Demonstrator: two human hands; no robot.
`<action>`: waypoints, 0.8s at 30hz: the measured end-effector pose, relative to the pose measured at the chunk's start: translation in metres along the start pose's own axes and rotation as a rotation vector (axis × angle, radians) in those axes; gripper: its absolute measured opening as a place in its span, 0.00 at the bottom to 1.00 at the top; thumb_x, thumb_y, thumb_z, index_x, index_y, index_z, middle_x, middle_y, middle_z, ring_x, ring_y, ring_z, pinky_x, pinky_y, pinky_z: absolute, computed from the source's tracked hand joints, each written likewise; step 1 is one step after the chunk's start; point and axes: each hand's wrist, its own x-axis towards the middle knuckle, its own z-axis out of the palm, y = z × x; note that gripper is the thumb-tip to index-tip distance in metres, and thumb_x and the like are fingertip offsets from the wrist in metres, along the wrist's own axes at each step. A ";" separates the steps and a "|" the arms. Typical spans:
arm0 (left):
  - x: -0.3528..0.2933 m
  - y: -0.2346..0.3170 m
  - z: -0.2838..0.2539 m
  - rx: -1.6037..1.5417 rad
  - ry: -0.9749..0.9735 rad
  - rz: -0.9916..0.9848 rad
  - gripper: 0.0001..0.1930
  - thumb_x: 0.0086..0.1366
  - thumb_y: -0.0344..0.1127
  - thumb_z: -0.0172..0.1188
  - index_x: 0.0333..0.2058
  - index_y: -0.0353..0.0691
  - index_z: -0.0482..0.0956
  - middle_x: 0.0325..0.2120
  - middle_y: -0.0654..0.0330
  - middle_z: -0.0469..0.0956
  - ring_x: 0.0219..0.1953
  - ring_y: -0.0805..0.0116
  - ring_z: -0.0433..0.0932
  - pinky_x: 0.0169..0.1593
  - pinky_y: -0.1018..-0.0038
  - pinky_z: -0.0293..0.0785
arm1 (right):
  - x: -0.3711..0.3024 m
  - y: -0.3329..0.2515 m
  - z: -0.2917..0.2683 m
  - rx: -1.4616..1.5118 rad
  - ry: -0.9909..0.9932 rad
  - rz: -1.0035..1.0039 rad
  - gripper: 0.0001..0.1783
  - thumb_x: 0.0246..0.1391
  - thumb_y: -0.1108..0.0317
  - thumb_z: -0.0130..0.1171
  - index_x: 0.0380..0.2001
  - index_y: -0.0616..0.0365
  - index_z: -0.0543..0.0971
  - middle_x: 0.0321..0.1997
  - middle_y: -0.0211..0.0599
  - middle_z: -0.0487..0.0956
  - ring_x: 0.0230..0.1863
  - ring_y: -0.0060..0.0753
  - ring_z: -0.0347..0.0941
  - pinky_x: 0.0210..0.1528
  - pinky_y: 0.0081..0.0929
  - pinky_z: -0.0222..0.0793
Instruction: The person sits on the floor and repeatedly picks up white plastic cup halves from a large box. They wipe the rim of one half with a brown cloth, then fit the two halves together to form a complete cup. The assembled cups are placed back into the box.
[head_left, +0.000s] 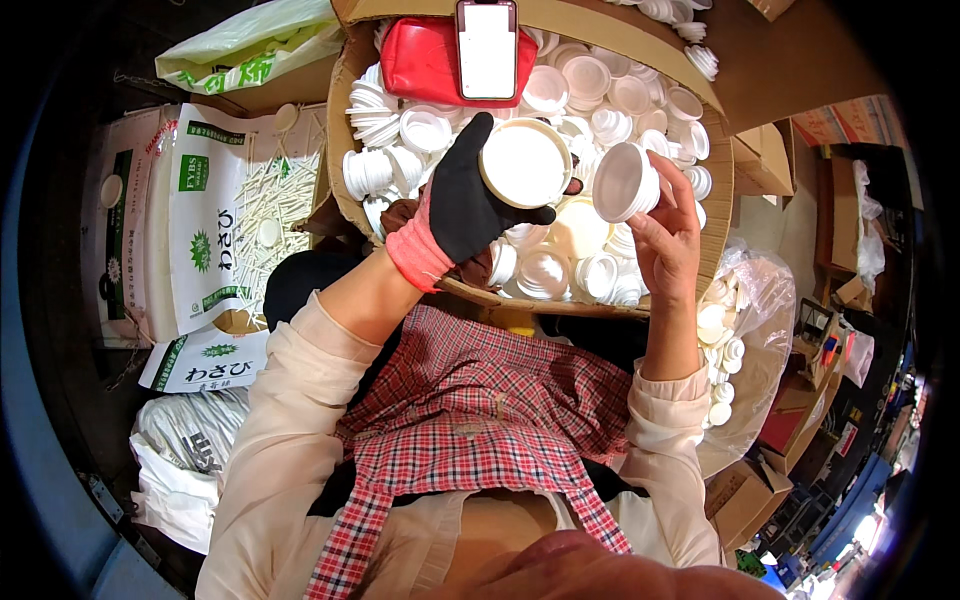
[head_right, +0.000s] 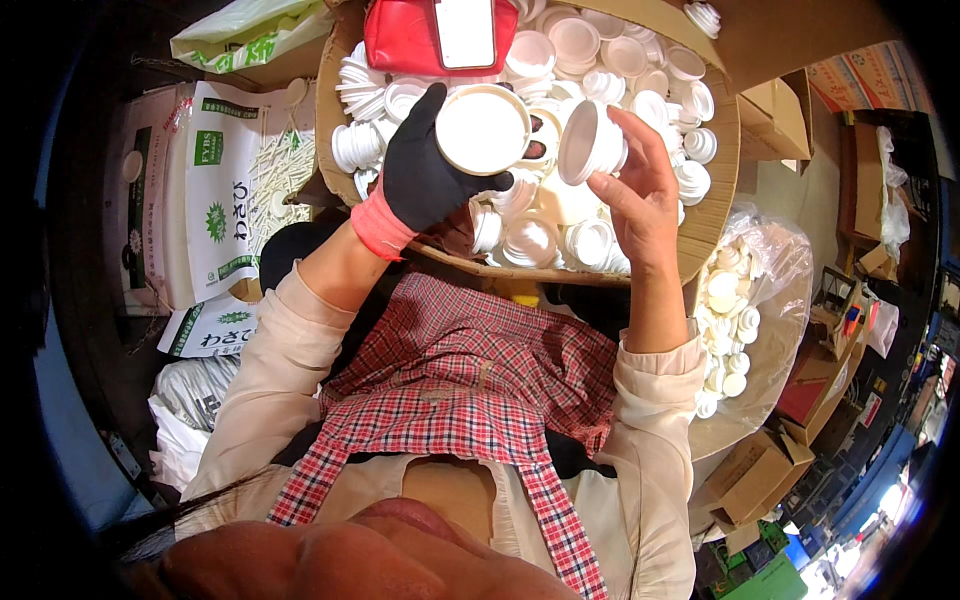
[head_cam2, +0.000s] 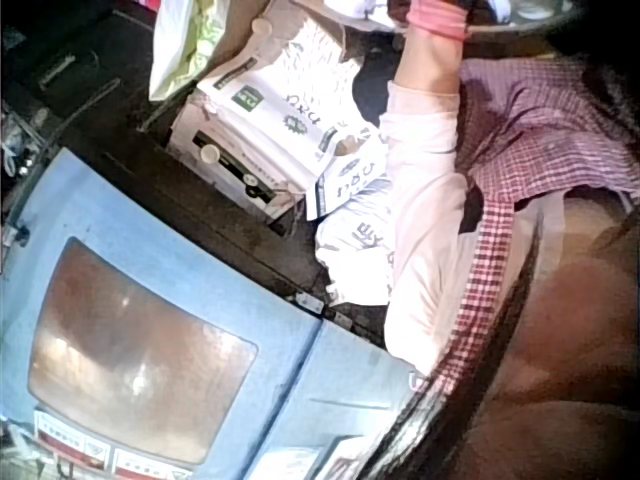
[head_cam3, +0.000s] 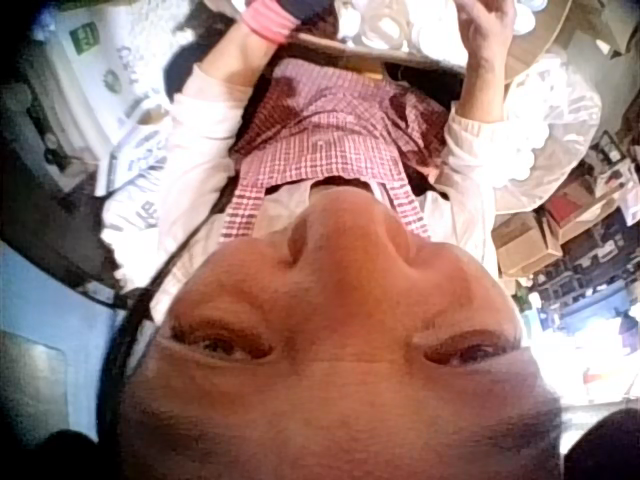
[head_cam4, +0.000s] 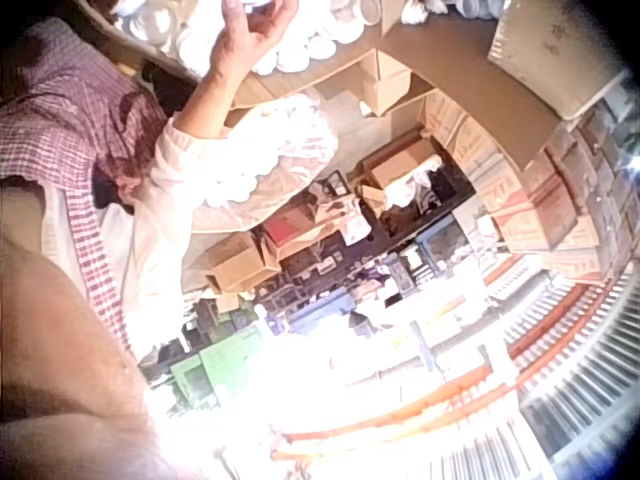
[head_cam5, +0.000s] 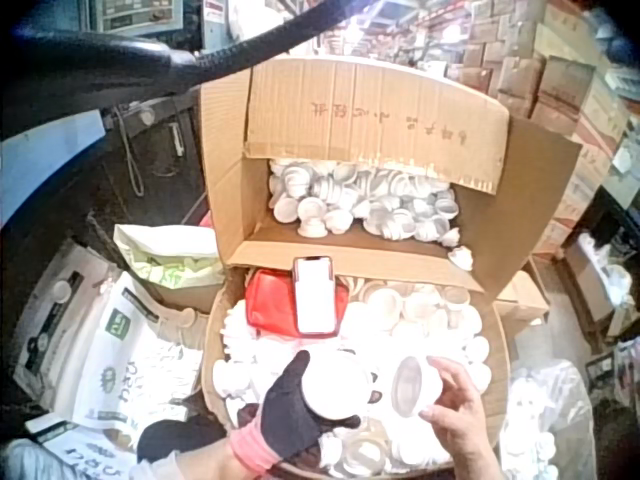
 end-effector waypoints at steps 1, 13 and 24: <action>0.000 -0.001 0.001 -0.057 0.020 -0.021 0.29 0.57 0.43 0.65 0.54 0.37 0.70 0.47 0.58 0.78 0.50 0.65 0.76 0.54 0.70 0.71 | -0.001 -0.001 0.001 0.014 -0.001 0.012 0.38 0.38 0.78 0.66 0.58 0.61 0.68 0.59 0.42 0.68 0.63 0.37 0.60 0.64 0.34 0.55; 0.007 0.014 -0.011 0.438 0.130 0.288 0.33 0.47 0.43 0.75 0.49 0.32 0.73 0.42 0.55 0.81 0.44 0.66 0.80 0.50 0.72 0.75 | -0.001 -0.007 0.010 0.121 -0.013 0.015 0.38 0.41 0.76 0.66 0.59 0.59 0.66 0.58 0.43 0.69 0.59 0.38 0.65 0.60 0.35 0.65; 0.006 0.016 0.001 -1.181 0.093 -0.405 0.30 0.60 0.38 0.61 0.58 0.31 0.64 0.51 0.49 0.74 0.55 0.60 0.73 0.61 0.66 0.66 | -0.002 -0.001 0.002 0.025 -0.070 -0.036 0.39 0.38 0.76 0.68 0.57 0.59 0.67 0.57 0.42 0.69 0.59 0.37 0.65 0.58 0.34 0.66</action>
